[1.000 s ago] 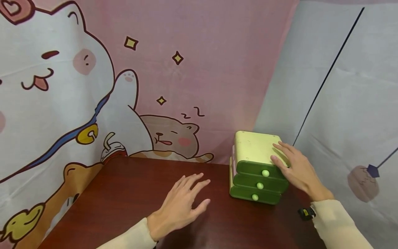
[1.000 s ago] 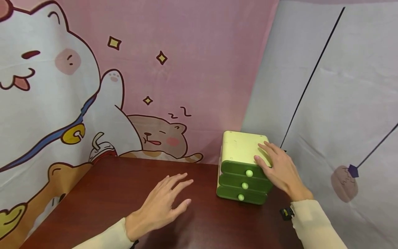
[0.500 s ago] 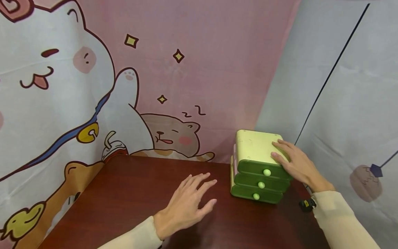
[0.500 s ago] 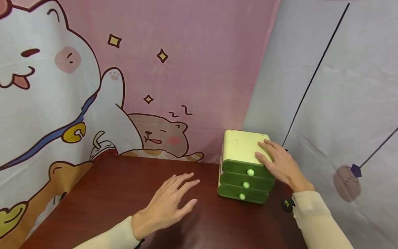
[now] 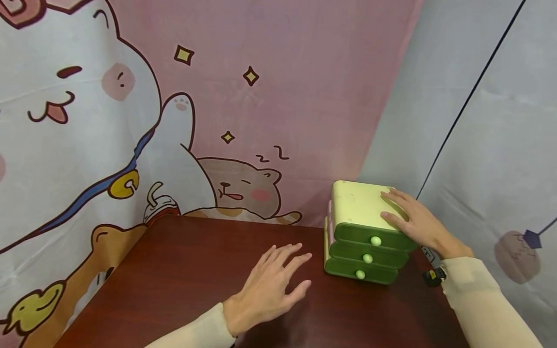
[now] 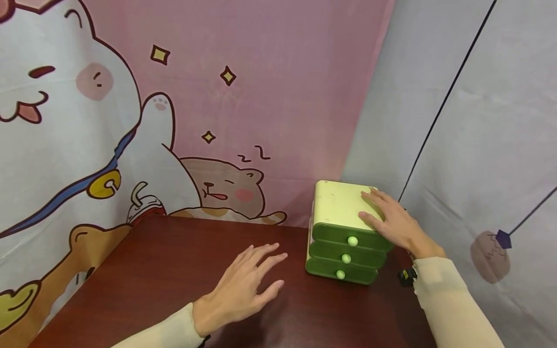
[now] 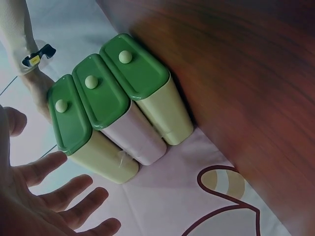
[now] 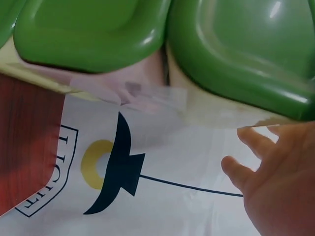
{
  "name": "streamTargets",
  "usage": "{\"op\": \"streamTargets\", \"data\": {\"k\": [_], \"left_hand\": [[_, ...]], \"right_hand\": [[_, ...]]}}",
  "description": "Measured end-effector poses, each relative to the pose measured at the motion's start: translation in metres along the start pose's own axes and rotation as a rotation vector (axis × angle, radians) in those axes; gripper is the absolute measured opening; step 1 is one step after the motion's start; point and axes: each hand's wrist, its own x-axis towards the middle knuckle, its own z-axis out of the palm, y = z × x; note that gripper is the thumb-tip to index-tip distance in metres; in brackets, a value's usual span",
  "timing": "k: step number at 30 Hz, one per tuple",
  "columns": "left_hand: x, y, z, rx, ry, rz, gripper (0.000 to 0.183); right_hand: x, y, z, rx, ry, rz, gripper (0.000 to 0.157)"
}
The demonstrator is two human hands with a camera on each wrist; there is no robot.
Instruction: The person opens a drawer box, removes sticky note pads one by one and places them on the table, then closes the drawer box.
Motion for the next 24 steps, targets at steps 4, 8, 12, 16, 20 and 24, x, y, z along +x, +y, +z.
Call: {"op": "streamTargets", "data": {"k": [4, 8, 12, 16, 20, 24], "left_hand": [[0.002, 0.004, 0.001, -0.009, -0.004, 0.009, 0.055], [0.006, 0.007, 0.003, -0.007, 0.001, 0.018, 0.055], [0.01, 0.01, 0.006, 0.012, 0.022, 0.034, 0.055], [0.015, 0.015, 0.009, 0.034, 0.032, 0.05, 0.054], [0.021, 0.018, 0.01, 0.047, 0.035, 0.064, 0.054], [0.026, 0.021, 0.011, 0.081, 0.038, 0.074, 0.054]], "right_hand": [[0.0, 0.003, 0.001, 0.045, -0.045, -0.022, 0.072], [-0.001, 0.001, 0.002, 0.071, -0.052, -0.026, 0.072], [-0.001, 0.001, 0.005, 0.083, -0.042, -0.037, 0.072], [-0.002, 0.002, 0.008, 0.078, -0.03, -0.044, 0.071], [-0.002, 0.003, 0.009, 0.072, -0.018, -0.039, 0.071], [-0.003, 0.003, 0.009, 0.069, -0.012, -0.03, 0.072]]}}
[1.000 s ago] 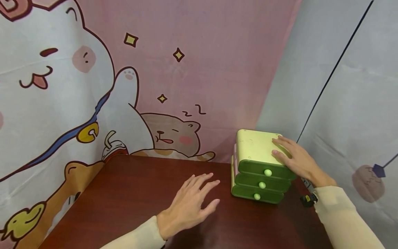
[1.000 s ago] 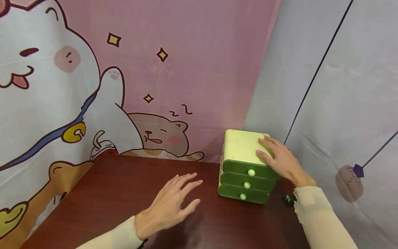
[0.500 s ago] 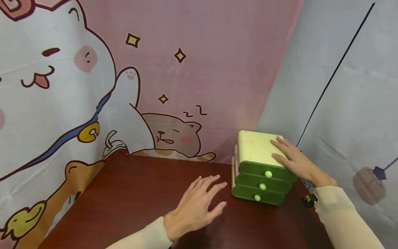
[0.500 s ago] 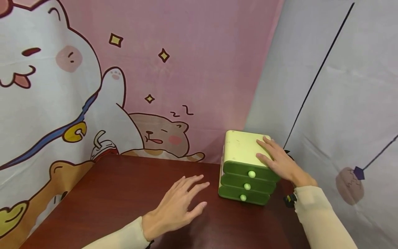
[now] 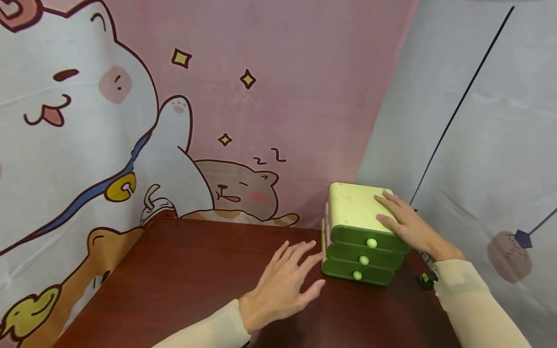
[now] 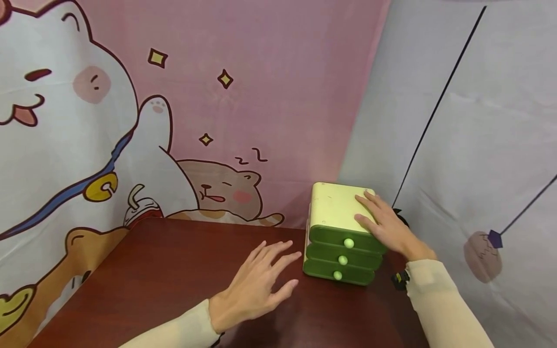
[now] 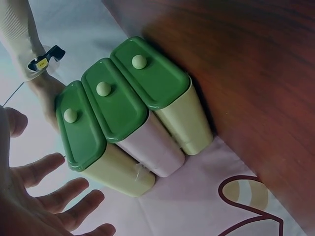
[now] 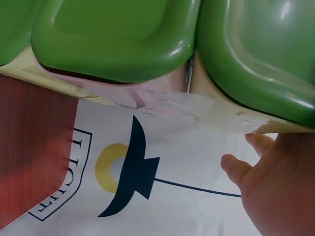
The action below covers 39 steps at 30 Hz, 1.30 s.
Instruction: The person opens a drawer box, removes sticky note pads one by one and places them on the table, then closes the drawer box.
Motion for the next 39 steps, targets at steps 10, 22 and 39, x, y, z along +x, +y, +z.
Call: {"op": "streamTargets", "data": {"k": [10, 22, 39], "left_hand": [[0.01, 0.002, 0.004, 0.015, 0.022, 0.03, 0.055], [0.026, 0.007, 0.007, -0.023, 0.014, 0.056, 0.057], [0.05, 0.021, 0.014, -0.006, 0.069, 0.1, 0.058]], "right_hand": [[0.003, 0.001, 0.002, 0.01, 0.005, 0.002, 0.072], [0.001, -0.002, -0.002, 0.003, -0.021, 0.021, 0.073], [0.003, -0.001, 0.0, -0.02, -0.018, 0.032, 0.074]]}}
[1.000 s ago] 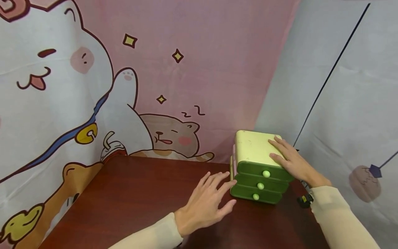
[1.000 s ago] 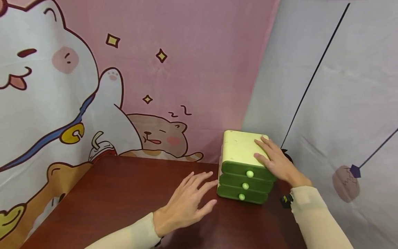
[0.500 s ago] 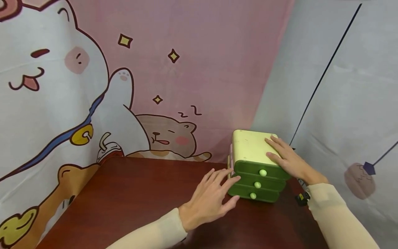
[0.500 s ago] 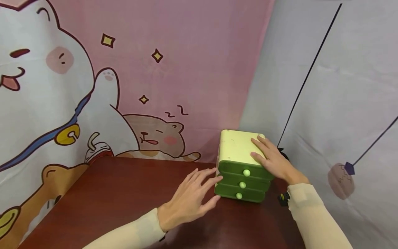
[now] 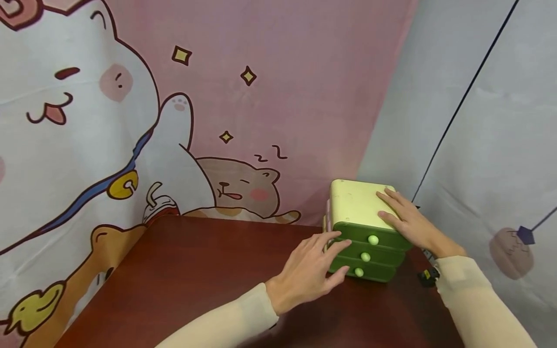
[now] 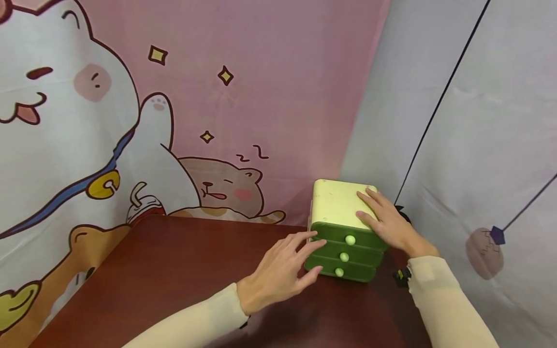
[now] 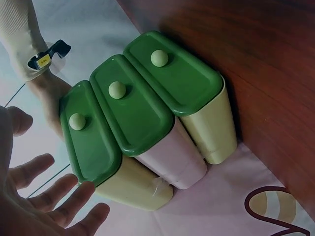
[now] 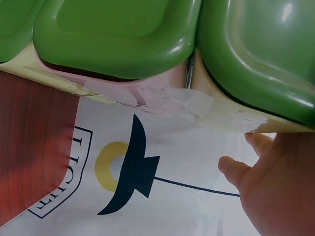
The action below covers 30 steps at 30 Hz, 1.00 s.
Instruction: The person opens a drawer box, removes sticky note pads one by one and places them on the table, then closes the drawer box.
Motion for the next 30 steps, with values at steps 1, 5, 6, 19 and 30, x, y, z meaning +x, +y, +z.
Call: {"op": "streamTargets", "data": {"k": [1, 5, 6, 19, 30], "left_hand": [[0.002, 0.0, 0.001, 0.002, 0.002, 0.003, 0.058], [0.01, 0.002, 0.005, 0.016, 0.016, 0.011, 0.058], [0.012, 0.003, 0.006, 0.021, 0.019, 0.013, 0.058], [0.026, 0.005, 0.016, 0.051, 0.005, -0.003, 0.057], [0.035, 0.01, 0.019, 0.044, 0.0, -0.003, 0.056]], "right_hand": [[0.0, 0.0, -0.001, 0.001, 0.005, 0.001, 0.074], [-0.001, -0.002, -0.003, 0.0, 0.005, 0.008, 0.075], [-0.001, -0.001, -0.003, 0.002, 0.004, 0.009, 0.075], [-0.004, 0.0, -0.005, 0.012, -0.01, 0.012, 0.076], [-0.005, -0.005, -0.003, 0.015, -0.011, 0.001, 0.076]]}}
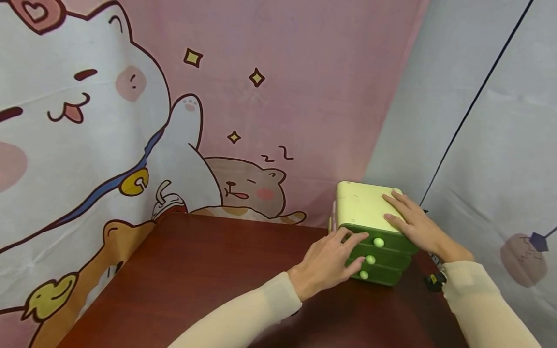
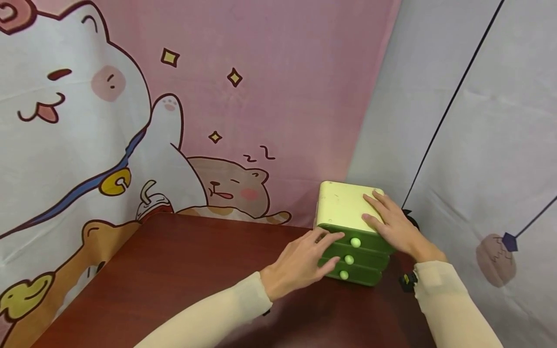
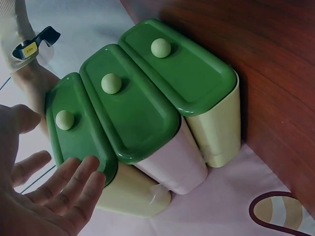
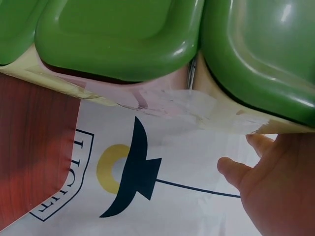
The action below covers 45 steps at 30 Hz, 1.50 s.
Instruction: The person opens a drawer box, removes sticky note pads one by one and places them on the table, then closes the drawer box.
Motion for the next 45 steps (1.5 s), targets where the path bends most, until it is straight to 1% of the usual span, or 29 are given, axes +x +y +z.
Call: {"op": "streamTargets", "data": {"k": [6, 8, 11, 17, 23, 27, 33, 39, 42, 45], "left_hand": [[0.006, 0.004, 0.002, -0.024, -0.055, -0.011, 0.056], [0.007, 0.005, 0.003, -0.023, -0.064, -0.011, 0.057], [0.01, 0.005, 0.005, -0.002, -0.047, -0.005, 0.056], [0.015, 0.007, 0.009, 0.048, 0.04, 0.026, 0.049], [0.024, 0.01, 0.014, 0.08, 0.054, 0.036, 0.045], [0.027, 0.011, 0.016, 0.103, 0.068, 0.056, 0.039], [0.034, 0.014, 0.019, 0.137, 0.065, 0.101, 0.03], [0.04, 0.018, 0.023, 0.154, 0.033, 0.135, 0.03], [0.04, 0.019, 0.025, 0.146, 0.012, 0.139, 0.03], [0.04, 0.018, 0.027, 0.153, 0.009, 0.14, 0.028]], "right_hand": [[-0.001, 0.002, 0.002, 0.003, 0.001, 0.001, 0.075], [0.0, 0.003, 0.003, 0.004, 0.004, -0.006, 0.075], [0.001, 0.002, 0.003, 0.004, 0.008, -0.012, 0.074], [0.0, -0.002, 0.003, 0.0, 0.001, -0.007, 0.075], [0.0, -0.001, 0.003, -0.002, 0.008, -0.009, 0.074], [0.001, -0.001, 0.002, -0.003, 0.009, -0.006, 0.074], [0.001, 0.003, 0.001, -0.011, 0.017, -0.011, 0.073], [-0.002, 0.006, 0.0, -0.003, 0.027, -0.008, 0.073], [-0.002, 0.005, 0.0, 0.001, 0.022, -0.003, 0.073], [-0.001, 0.001, 0.001, 0.01, 0.009, 0.001, 0.074]]}}
